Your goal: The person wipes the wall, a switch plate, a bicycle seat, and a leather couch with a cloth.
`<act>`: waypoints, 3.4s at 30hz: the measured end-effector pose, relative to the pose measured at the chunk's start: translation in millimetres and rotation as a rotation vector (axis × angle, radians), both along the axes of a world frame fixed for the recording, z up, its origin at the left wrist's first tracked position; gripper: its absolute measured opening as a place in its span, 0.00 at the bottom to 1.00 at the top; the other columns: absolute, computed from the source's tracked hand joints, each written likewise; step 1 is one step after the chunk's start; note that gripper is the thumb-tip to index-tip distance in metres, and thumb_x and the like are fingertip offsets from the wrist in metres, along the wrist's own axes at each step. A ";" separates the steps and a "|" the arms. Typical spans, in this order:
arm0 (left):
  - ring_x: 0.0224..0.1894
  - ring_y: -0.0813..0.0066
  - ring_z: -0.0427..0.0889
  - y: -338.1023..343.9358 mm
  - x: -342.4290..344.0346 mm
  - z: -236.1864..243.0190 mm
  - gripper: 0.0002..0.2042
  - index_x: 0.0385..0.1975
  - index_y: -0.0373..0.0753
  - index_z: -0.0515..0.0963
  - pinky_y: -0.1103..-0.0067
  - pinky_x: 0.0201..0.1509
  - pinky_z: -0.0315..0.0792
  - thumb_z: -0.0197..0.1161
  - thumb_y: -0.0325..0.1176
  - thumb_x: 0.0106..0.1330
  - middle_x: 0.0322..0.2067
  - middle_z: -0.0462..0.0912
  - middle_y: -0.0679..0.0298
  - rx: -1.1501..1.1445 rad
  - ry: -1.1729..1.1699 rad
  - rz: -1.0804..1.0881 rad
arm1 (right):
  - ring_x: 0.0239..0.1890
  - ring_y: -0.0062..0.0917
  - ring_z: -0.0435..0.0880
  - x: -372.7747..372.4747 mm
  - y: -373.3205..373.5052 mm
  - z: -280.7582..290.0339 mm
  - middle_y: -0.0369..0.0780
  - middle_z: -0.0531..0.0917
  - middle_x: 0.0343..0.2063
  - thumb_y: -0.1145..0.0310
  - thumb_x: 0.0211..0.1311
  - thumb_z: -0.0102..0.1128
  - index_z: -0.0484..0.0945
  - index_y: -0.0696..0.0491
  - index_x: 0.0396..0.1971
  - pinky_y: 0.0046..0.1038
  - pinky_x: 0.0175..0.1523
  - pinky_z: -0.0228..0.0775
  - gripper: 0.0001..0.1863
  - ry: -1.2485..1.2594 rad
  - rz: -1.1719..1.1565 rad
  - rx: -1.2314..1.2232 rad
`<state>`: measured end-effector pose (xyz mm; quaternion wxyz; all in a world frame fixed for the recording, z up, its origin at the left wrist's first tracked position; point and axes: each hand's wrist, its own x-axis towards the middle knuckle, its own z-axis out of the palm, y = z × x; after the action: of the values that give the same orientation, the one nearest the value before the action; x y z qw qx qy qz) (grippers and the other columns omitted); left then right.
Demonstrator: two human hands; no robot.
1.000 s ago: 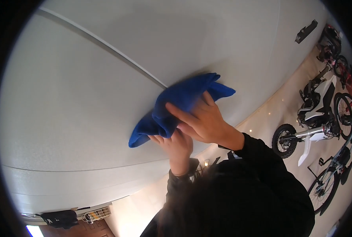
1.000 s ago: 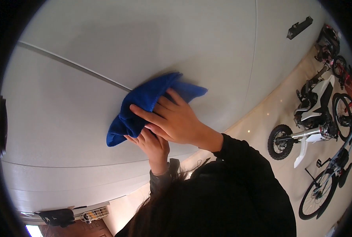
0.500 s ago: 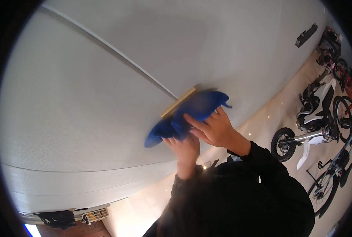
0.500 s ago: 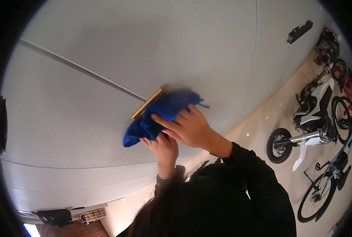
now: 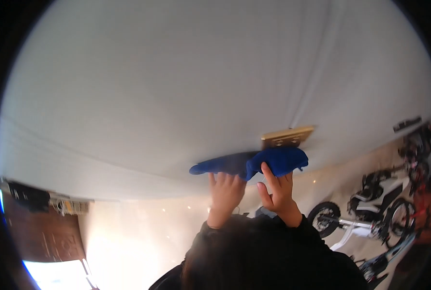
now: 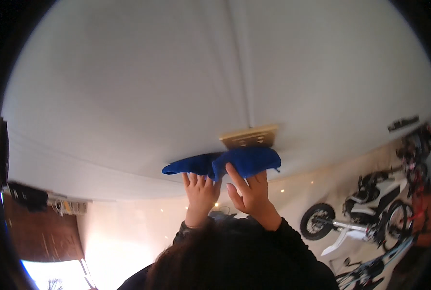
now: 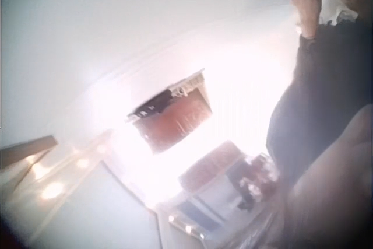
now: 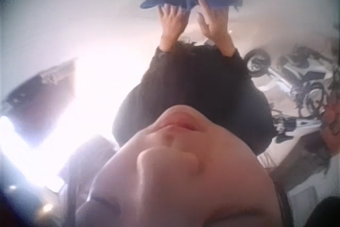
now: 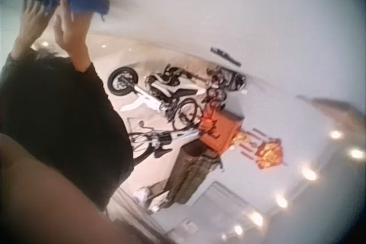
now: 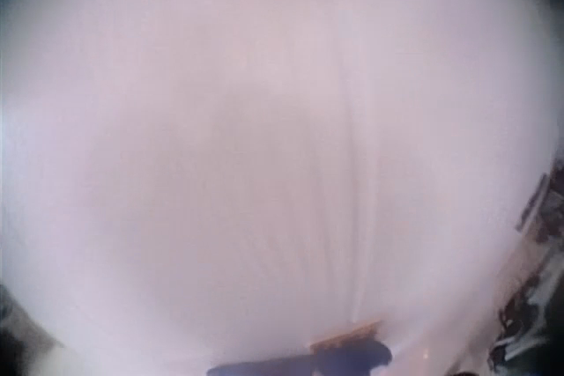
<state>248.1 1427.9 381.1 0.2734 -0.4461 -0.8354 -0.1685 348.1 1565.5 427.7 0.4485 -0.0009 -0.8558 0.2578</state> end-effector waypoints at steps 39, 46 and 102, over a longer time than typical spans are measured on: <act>0.51 0.45 0.69 -160.4 -125.9 43.1 0.30 0.53 0.26 0.55 0.56 0.57 0.63 0.60 0.40 0.59 0.47 0.68 0.41 0.099 0.584 0.014 | 0.35 0.33 0.80 -104.0 -121.2 -18.3 0.42 0.82 0.35 0.73 0.63 0.54 0.78 0.51 0.49 0.30 0.41 0.72 0.14 -0.089 0.705 -0.537; 0.47 0.46 0.74 -98.4 -85.5 52.6 0.24 0.49 0.26 0.63 0.56 0.54 0.66 0.60 0.35 0.59 0.43 0.73 0.43 0.045 0.633 -0.047 | 0.38 0.33 0.81 -82.4 -87.5 -42.9 0.40 0.83 0.37 0.71 0.63 0.53 0.80 0.52 0.45 0.30 0.45 0.74 0.12 -0.134 0.615 -0.423; 0.53 0.42 0.67 -259.7 -124.0 -29.2 0.17 0.46 0.40 0.74 0.52 0.56 0.62 0.62 0.32 0.56 0.49 0.70 0.51 -0.042 0.063 0.304 | 0.29 0.32 0.67 -129.8 -173.1 47.5 0.38 0.69 0.29 0.81 0.46 0.58 0.75 0.47 0.52 0.31 0.37 0.61 0.28 -0.190 0.358 0.011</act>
<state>124.0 1168.2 351.9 0.3123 -0.3251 -0.8877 -0.0936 218.3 1392.4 475.2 0.3128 0.1292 -0.8822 0.3274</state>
